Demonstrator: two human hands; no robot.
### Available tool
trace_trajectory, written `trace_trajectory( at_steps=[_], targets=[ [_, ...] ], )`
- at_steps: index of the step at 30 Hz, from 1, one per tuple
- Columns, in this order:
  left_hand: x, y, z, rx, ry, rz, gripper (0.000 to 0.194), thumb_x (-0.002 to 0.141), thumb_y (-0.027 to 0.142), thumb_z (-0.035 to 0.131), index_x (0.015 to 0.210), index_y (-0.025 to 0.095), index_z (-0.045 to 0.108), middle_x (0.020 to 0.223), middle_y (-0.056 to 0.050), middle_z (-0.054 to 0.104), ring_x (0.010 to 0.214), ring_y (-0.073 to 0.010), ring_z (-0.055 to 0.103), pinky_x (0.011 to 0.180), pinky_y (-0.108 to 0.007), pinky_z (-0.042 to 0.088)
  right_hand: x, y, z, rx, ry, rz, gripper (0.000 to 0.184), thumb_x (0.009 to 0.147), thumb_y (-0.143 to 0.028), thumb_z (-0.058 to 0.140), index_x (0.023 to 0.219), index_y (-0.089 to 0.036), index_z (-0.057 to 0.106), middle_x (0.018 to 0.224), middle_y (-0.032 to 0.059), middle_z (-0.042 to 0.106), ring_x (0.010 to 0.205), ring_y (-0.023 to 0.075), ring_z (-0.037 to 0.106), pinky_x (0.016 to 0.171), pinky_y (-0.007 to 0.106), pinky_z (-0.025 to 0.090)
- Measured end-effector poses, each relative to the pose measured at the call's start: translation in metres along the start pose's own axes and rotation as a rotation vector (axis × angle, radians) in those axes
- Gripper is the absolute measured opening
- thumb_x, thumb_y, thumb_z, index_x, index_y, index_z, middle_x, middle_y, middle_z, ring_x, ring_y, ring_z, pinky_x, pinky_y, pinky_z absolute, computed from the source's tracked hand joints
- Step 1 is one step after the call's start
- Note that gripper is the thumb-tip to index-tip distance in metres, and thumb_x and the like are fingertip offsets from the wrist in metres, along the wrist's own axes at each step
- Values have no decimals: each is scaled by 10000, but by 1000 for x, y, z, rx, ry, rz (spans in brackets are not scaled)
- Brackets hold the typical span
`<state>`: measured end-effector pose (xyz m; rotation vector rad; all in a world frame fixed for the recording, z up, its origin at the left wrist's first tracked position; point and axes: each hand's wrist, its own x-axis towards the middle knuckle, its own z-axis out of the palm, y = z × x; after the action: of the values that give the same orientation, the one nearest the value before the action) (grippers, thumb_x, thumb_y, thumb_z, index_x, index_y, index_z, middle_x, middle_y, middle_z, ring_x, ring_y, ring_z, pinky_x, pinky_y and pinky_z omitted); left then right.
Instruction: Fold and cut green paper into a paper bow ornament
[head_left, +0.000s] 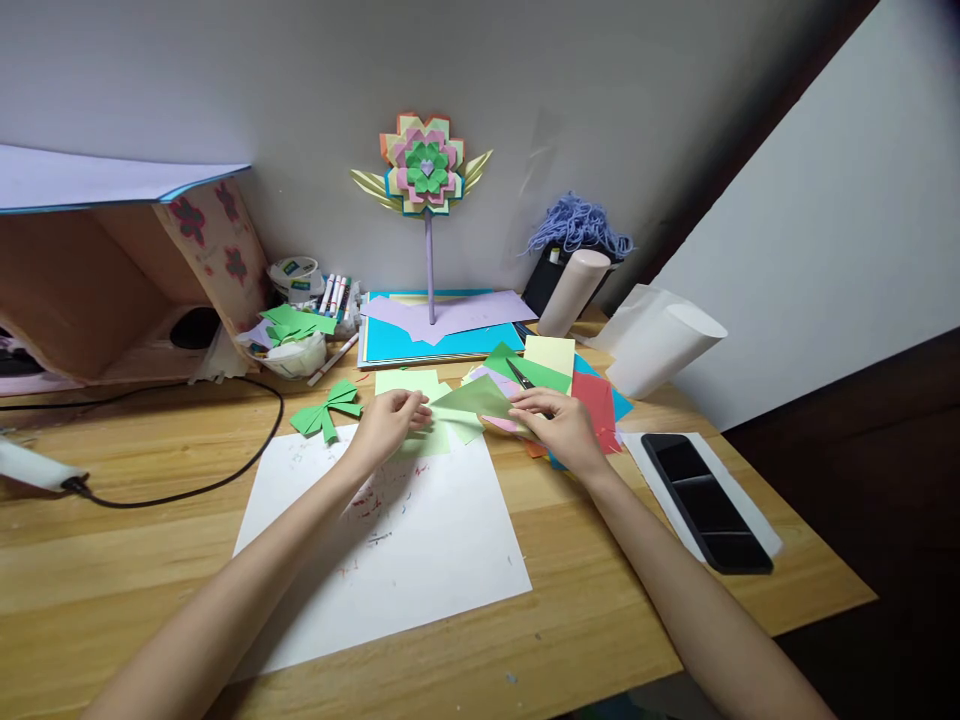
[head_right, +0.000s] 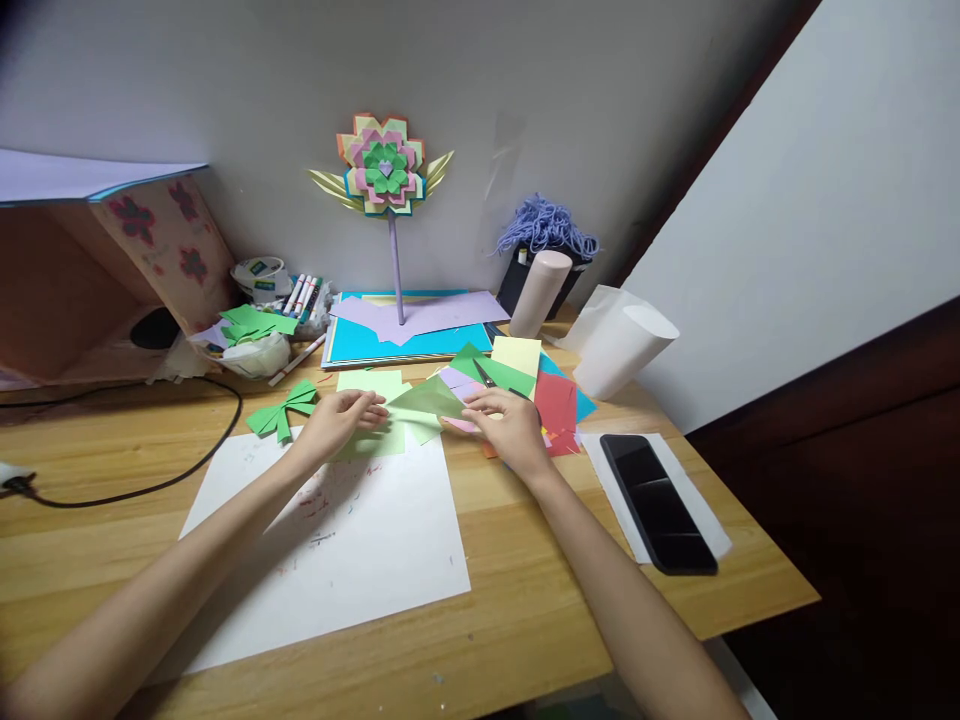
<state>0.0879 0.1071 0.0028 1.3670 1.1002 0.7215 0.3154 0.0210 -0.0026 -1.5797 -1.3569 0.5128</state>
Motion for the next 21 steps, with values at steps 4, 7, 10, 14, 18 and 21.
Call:
trace_trajectory(
  at_steps=[4, 7, 10, 14, 18, 21],
  targets=[
    [-6, 5, 10, -250, -99, -145, 345, 730, 415, 633, 879, 107, 591, 893, -126, 679, 787, -180, 658, 769, -308, 521, -10, -10, 11, -20, 54, -129, 99, 717, -282, 653, 655, -208, 676, 802, 55, 672, 801, 205, 615, 672, 318, 478],
    [-11, 7, 14, -393, -221, -172, 253, 735, 279, 642, 912, 103, 603, 961, -116, 673, 869, -162, 642, 851, -269, 487, -17, -15, 19, -4, 21, -156, 119, 741, -291, 633, 652, -216, 659, 787, 60, 663, 761, 200, 603, 594, 302, 459],
    [-12, 4, 13, -448, -275, -156, 279, 706, 163, 628, 979, 106, 613, 982, -98, 678, 919, -169, 627, 856, -257, 471, -22, -17, 26, 88, -30, -125, 126, 729, -295, 647, 634, -212, 640, 783, 60, 651, 735, 191, 597, 586, 297, 456],
    [-13, -1, 12, -442, -280, -155, 393, 646, 184, 698, 1023, 112, 613, 1005, -109, 680, 924, -207, 632, 828, -284, 477, -21, -13, 31, 314, -124, 77, 252, 642, -344, 730, 559, -190, 548, 719, 34, 606, 654, 159, 573, 565, 274, 463],
    [-14, -6, 13, -437, -235, -177, 433, 576, 277, 771, 942, 93, 631, 947, -145, 692, 855, -260, 653, 773, -351, 504, -18, -7, 33, 446, -216, 306, 336, 631, -405, 725, 630, -192, 465, 641, -25, 542, 438, 79, 455, 423, 228, 408],
    [-14, -8, 14, -392, -153, -178, 430, 542, 309, 788, 886, 99, 640, 915, -140, 699, 824, -262, 657, 751, -365, 511, -17, -9, 29, 452, -271, 267, 268, 721, -370, 655, 864, -222, 483, 595, -57, 527, 468, 100, 496, 484, 239, 448]
  ],
)
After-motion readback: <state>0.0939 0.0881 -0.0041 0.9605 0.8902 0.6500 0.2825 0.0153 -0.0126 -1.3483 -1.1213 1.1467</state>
